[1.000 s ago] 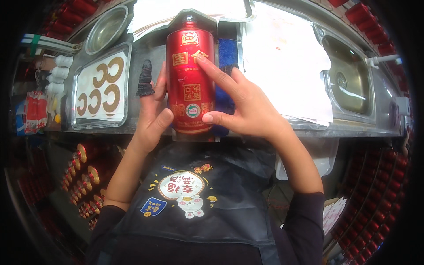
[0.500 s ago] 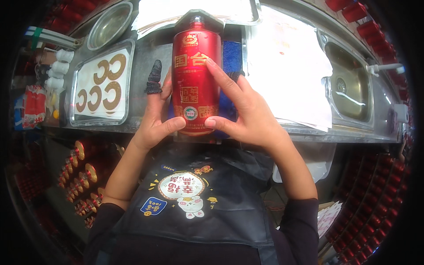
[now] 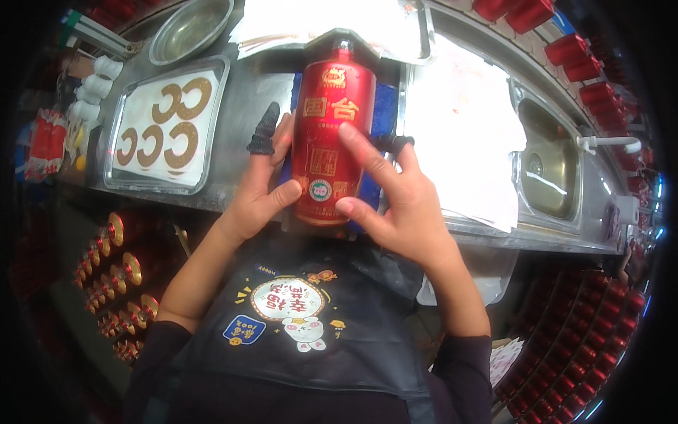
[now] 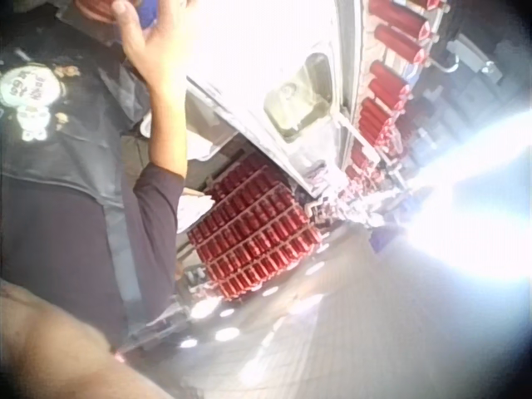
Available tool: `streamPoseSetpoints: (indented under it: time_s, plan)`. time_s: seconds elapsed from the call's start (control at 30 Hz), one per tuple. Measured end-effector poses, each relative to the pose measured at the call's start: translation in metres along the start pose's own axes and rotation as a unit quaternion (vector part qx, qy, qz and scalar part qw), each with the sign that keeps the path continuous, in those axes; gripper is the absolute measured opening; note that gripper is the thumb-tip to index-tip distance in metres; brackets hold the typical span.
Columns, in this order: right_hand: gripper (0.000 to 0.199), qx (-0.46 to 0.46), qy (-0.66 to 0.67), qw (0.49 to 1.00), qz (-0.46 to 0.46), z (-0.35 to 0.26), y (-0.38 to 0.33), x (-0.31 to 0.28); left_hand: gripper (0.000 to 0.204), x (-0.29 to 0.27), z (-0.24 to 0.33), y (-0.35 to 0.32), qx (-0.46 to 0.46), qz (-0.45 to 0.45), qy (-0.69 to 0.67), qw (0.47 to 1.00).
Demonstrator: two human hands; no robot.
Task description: The person applies a gold circular label to the neck of a red bottle, then uses a small stick to press a label onto the bottle's base. The person repeats this process with a second bottle, applying labels to both the neck and base.
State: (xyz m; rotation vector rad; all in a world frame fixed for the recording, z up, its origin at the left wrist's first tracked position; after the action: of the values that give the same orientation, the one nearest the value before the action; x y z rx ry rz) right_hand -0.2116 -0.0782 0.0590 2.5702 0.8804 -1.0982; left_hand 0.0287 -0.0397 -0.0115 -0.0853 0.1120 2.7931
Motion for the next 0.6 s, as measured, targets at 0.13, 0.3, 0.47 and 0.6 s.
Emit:
streamPoseSetpoints:
  time_s: [0.13, 0.3, 0.47, 0.6]
  plan:
    - [0.075, 0.018, -0.026, 0.999, -0.037, -0.005, 0.001, -0.006, 0.091, 0.003, 0.004, 0.0, 0.012, 0.019, 0.043, 0.999]
    - [0.076, -0.003, -0.065, 0.998, 0.014, -0.01, 0.014, -0.014, 0.088, -0.004, 0.024, 0.011, 0.067, 0.038, 0.188, 0.979]
    - [0.08, 0.05, -0.106, 0.993, -0.015, -0.018, 0.025, -0.019, 0.082, -0.003, 0.035, 0.023, 0.098, -0.01, 0.3, 0.949]
    - [0.081, 0.064, -0.09, 0.994, -0.027, -0.019, 0.026, -0.018, 0.083, -0.005, 0.035, 0.023, 0.096, -0.017, 0.305, 0.947]
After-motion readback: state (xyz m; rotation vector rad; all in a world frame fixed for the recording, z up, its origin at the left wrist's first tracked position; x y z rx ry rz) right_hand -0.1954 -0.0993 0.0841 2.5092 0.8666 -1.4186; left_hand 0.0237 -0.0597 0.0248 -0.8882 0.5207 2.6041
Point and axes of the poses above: each hand's wrist, its own y-axis towards the middle knuckle, its own x-axis out of the palm, z = x × y, the point moved 1 cm from there along y, towards the middle knuckle, and after that the axes turned 6 degrees about -z, right-handed, at the moved point
